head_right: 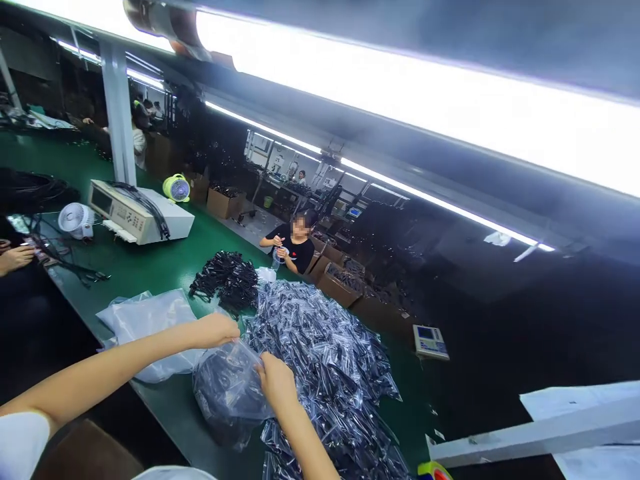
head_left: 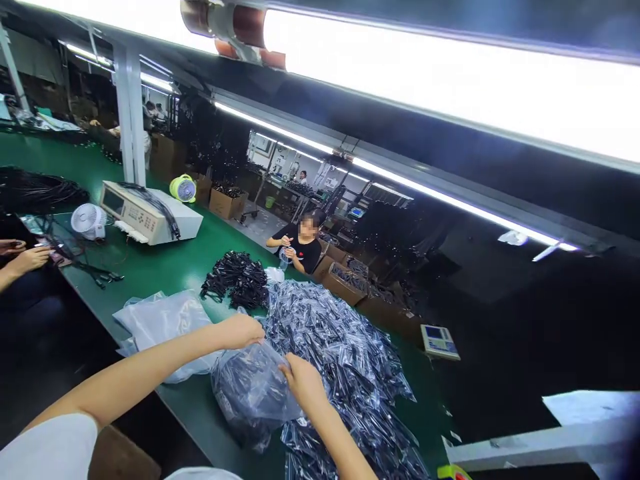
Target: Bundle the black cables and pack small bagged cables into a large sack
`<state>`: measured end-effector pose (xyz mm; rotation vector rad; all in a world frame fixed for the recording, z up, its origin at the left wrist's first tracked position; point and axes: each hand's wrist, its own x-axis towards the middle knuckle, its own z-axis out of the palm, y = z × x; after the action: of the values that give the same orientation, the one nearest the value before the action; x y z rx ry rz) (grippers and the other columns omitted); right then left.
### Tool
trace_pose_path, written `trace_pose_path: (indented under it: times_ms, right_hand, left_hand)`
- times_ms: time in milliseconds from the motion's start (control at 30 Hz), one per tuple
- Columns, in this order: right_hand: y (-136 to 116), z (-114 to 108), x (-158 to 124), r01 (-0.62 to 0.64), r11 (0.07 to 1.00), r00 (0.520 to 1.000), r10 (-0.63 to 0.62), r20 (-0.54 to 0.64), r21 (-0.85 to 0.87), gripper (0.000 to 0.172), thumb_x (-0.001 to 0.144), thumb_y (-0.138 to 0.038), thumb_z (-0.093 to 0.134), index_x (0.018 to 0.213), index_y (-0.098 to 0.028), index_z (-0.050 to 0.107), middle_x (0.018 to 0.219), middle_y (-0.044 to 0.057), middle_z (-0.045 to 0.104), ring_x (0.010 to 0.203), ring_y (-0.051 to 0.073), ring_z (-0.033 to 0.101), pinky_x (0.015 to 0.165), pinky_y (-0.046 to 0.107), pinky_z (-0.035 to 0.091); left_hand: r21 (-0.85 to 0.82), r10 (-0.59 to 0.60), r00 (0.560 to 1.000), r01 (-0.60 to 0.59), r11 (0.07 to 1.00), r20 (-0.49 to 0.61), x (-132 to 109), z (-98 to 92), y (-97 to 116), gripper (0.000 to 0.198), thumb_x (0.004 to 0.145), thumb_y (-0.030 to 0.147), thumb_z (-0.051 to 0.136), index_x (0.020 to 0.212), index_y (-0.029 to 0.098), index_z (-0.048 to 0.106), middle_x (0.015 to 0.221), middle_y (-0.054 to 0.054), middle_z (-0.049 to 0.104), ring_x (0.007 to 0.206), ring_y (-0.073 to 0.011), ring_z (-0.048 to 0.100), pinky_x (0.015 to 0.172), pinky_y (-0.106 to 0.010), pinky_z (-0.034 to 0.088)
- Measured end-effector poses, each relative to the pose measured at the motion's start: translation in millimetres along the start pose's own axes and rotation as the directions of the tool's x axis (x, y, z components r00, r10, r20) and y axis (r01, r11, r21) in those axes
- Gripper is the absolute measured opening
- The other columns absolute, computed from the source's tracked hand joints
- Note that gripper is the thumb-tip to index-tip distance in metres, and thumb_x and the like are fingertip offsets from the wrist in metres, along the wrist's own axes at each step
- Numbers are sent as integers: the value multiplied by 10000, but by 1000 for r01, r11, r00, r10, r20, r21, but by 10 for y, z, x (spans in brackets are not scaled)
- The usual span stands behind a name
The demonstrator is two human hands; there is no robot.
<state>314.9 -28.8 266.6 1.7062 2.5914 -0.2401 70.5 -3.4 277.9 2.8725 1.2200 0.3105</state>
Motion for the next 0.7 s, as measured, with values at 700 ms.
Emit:
trace_pose_path:
  times_ms: [700]
  right_hand:
    - [210, 79, 103, 58, 987, 994, -70, 78, 147, 324, 942, -462, 436, 804, -231, 617, 725, 95, 728, 694, 273, 678, 625, 299, 363]
  left_hand:
    - [-107, -373, 923, 363, 926, -92, -320, 7, -474, 168, 952, 268, 596, 924, 159, 721, 955, -85, 714, 876, -198, 650, 731, -289, 478]
